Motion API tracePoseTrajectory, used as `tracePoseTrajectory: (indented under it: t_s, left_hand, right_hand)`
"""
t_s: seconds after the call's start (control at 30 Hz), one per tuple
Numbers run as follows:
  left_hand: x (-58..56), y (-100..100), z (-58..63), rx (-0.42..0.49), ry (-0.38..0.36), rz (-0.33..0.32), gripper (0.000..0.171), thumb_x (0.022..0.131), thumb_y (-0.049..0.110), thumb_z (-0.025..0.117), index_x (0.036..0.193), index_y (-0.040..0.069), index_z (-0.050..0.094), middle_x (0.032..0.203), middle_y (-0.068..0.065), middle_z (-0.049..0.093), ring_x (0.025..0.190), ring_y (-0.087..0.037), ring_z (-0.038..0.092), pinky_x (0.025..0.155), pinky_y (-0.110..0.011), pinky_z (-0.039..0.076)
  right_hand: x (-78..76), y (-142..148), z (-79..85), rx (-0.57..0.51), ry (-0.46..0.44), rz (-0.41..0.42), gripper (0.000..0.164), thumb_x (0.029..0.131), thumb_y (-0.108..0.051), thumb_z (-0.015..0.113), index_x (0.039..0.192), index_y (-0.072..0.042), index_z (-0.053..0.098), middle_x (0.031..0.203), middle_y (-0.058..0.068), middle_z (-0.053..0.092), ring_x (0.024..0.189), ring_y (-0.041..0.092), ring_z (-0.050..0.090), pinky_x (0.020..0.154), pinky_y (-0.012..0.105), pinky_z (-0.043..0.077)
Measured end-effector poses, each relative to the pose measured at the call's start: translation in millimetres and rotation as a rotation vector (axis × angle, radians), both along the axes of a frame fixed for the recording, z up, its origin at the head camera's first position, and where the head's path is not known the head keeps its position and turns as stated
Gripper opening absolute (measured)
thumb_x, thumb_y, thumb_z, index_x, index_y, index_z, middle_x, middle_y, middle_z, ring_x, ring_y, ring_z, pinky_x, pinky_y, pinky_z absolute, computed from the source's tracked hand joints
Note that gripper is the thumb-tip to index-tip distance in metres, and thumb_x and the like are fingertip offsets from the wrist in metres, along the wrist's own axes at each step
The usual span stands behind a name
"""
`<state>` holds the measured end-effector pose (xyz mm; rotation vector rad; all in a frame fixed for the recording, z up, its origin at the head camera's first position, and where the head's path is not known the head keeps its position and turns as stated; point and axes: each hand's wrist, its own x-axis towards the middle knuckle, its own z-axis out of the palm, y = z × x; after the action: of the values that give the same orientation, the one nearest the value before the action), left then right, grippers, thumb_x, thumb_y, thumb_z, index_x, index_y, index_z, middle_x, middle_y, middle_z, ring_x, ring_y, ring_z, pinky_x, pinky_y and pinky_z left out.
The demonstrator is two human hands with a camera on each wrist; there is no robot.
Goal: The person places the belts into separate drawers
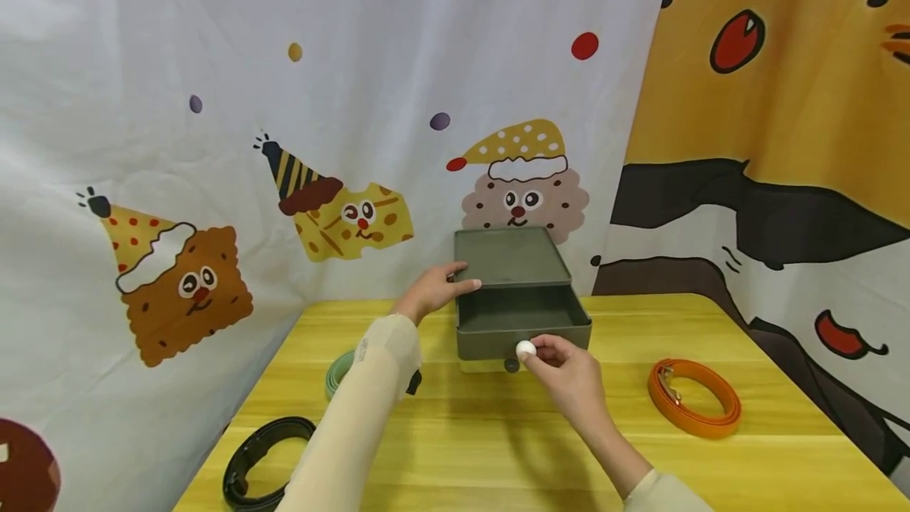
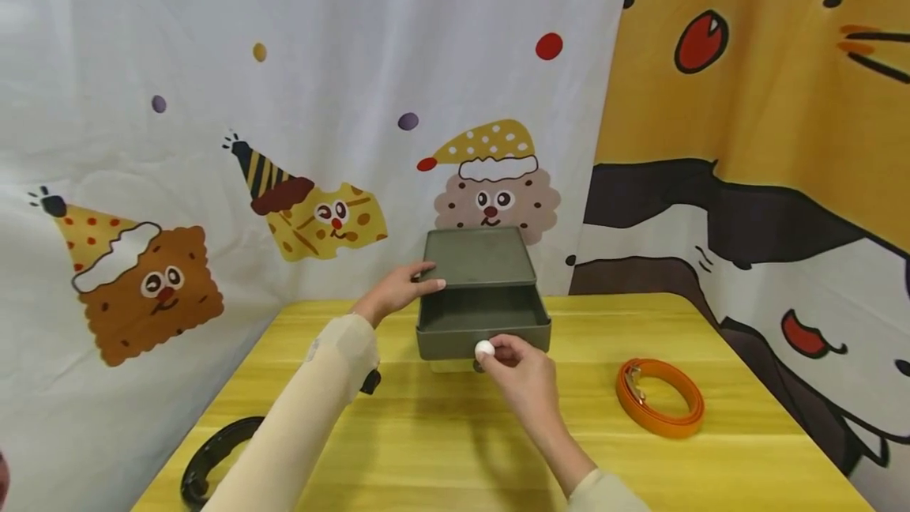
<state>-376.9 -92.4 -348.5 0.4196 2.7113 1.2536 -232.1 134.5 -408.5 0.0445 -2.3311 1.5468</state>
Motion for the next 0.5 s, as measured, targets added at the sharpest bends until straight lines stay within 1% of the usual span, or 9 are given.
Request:
tracePoseTrajectory:
  t_s: [0.27, 0.4, 0.5]
  left_hand:
    - [0.9, -1.1, -3.8, 0.010, -0.001, 0.002, 0.075, 0.091, 0.059, 0.063, 0.153, 0.025, 0.040, 0.158, -0.007, 0.034, 0.143, -0.031, 0.033, 0.111, -0.052, 0.032]
    - [0.1, -1.4, -3.8, -0.006, -0.001, -0.009, 0.076, 0.091, 0.060, 0.062, 0.153, 0.025, 0.040, 0.158, -0.006, 0.034, 0.143, -0.030, 0.033, 0.111, -0.052, 0.033]
    - [0.1, -2.0, -1.3, -0.008, 0.004, -0.014, 0.075, 0.091, 0.060, 0.062, 0.153, 0.024, 0.040, 0.158, -0.006, 0.033, 0.143, -0.031, 0.033, 0.111, -0.053, 0.032]
  right_hand:
    - [-1.5, 7.3, 1.7, 0.031, -0.024, 0.064, 0.026, 0.084, -0.028, 0.082, 0.101, -0.011, 0.074, 0.089, 0.001, 0.073, 0.082, 0.015, 0.068, 0.067, 0.026, 0.054]
    - [-0.2, 8.7, 2.7, 0.035, -0.035, 0.069, 0.026, 0.083, -0.028, 0.083, 0.101, -0.011, 0.074, 0.089, 0.001, 0.073, 0.082, 0.014, 0.069, 0.068, 0.026, 0.054]
    - [1.6, 7.6, 3.7, 0.036, -0.029, 0.063, 0.026, 0.083, -0.029, 0.083, 0.101, -0.011, 0.074, 0.089, 0.001, 0.073, 0.082, 0.014, 0.069, 0.067, 0.026, 0.054]
